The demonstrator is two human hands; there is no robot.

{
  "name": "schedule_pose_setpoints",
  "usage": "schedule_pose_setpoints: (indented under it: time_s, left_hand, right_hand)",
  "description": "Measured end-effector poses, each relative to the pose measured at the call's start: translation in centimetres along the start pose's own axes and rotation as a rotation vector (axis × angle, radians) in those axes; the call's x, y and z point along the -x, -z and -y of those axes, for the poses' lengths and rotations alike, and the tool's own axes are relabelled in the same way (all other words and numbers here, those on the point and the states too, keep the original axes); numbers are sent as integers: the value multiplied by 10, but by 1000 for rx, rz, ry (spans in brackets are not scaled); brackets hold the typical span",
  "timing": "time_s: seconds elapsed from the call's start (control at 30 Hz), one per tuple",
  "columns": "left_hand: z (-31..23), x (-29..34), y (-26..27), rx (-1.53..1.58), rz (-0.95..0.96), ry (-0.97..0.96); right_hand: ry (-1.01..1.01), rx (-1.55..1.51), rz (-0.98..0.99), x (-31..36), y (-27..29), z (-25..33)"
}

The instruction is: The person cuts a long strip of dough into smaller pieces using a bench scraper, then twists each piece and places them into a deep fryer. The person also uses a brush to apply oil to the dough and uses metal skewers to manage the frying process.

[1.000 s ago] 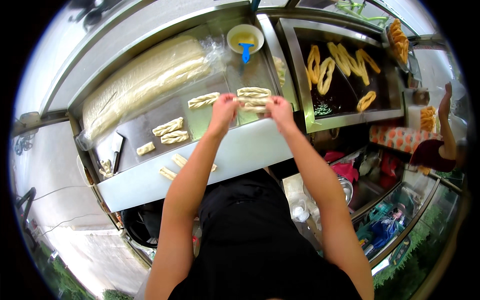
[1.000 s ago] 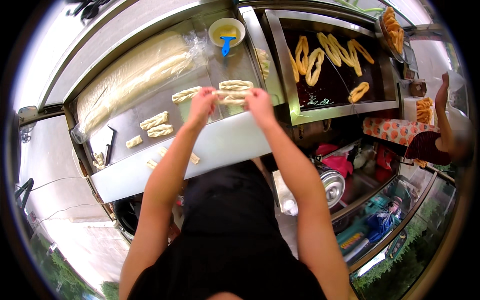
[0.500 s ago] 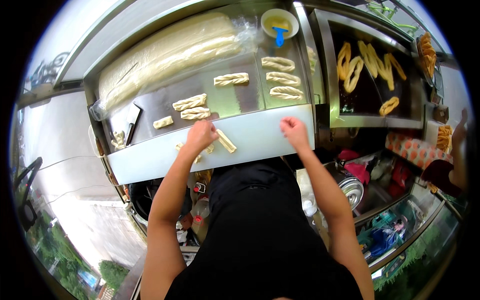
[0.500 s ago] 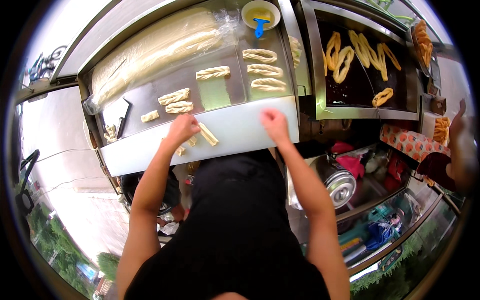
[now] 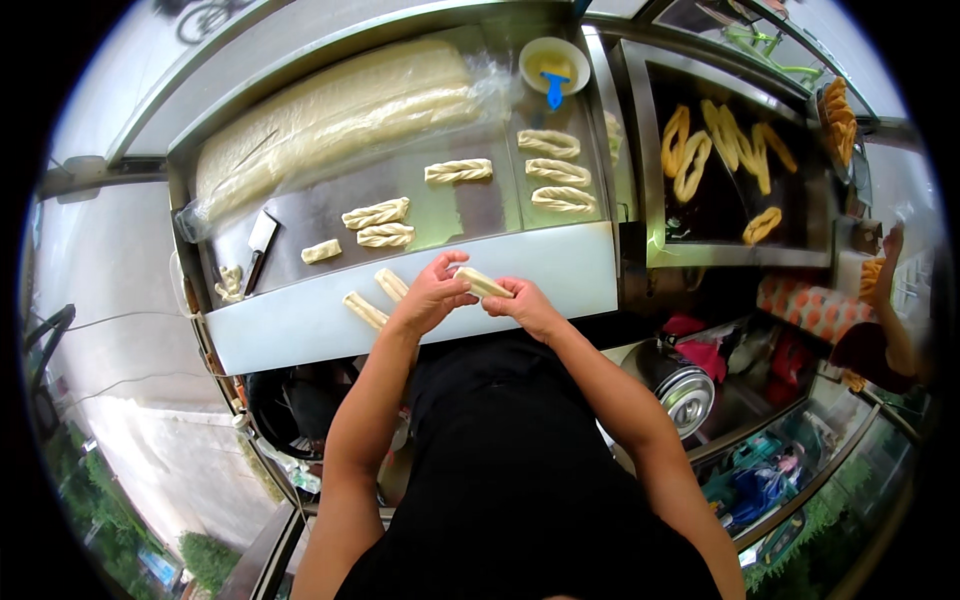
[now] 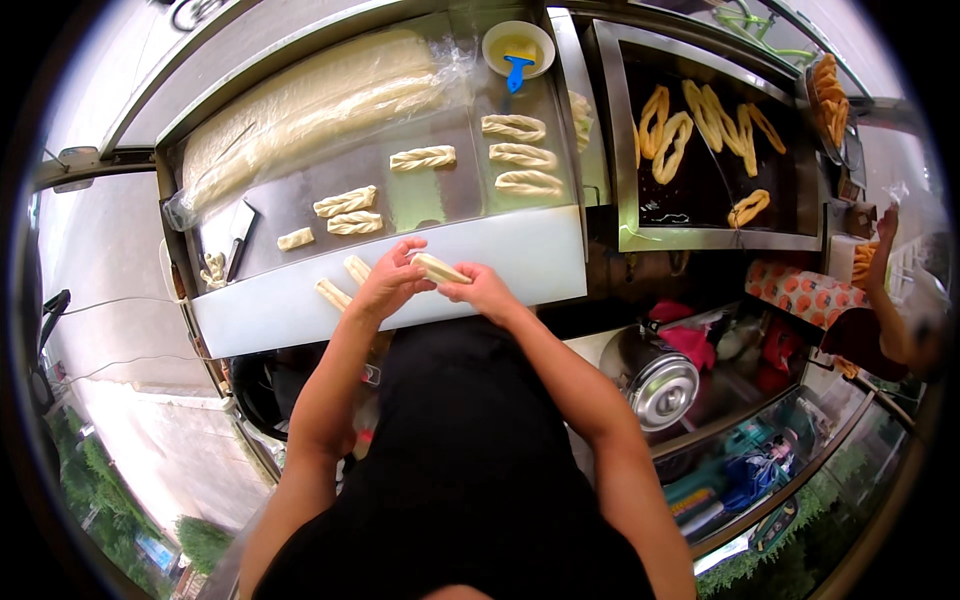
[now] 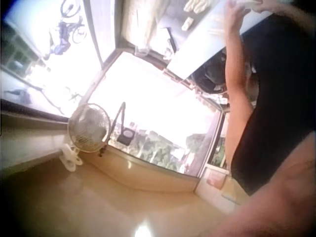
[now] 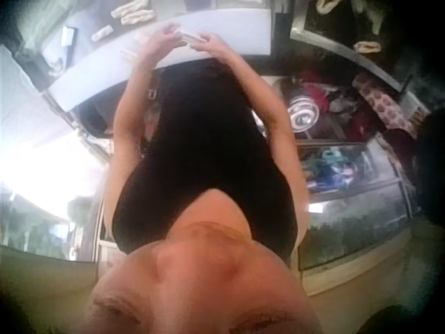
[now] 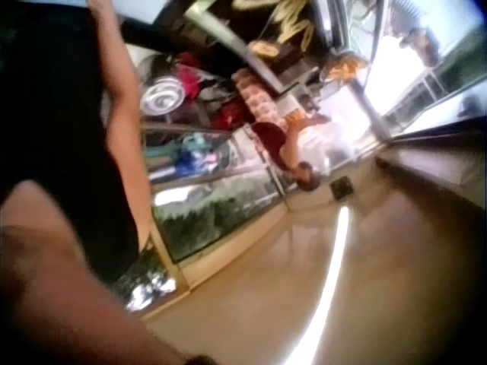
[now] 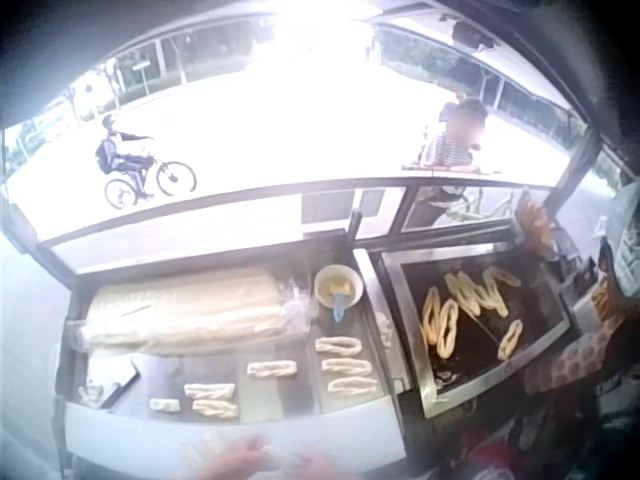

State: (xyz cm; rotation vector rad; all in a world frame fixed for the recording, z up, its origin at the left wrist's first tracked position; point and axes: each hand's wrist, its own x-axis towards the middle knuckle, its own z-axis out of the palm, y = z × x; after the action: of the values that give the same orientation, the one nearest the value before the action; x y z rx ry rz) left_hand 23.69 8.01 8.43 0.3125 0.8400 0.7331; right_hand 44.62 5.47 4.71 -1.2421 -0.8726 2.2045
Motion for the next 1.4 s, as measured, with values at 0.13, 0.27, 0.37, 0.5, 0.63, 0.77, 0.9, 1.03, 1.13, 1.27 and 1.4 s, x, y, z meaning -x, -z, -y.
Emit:
schedule_pose_setpoints:
  time_s: [0.13,0.27,0.37,0.5,0.63,0.77,0.9,1.03,1.13,1.27,1.4]
  left_hand:
    - [10,-22,-19,-220,-34,-95]
    - [2,-33,-30,-577,66,2]
    - [3,-38,-29,-843,142,-45]
    - [12,-40,-41,-491,-22,-118]
    - [20,-57,-34,-477,-277,-84]
    - [34,-79,-44,-1059,-364,-528]
    - [35,-61,-87,-1079,-89,-645]
    - [43,-49,-65,-1146,-290,-552]
    - [52,-60,-45,-968,-417,-486]
    - [38,-63,-14,-464,-440,-297]
    - [6,-61,9,-319,-510,-286]
  right_hand:
    - [5,-99,-107,12,2,21]
    - [65,-99,-241,17,17,14]
    - [112,-366,-305,26,22,13]
    - [236,-73,-315,27,43,0]
    - [85,-316,-551,30,48,14]
    - [141,-190,-681,15,40,14]
    - [195,-483,-572,4,39,13]
    - [75,-548,-430,8,29,31]
    - [100,-416,-328,0,27,30]
    - [84,-9,-423,-22,25,40]
    - [247,405,-613,-68,48,34]
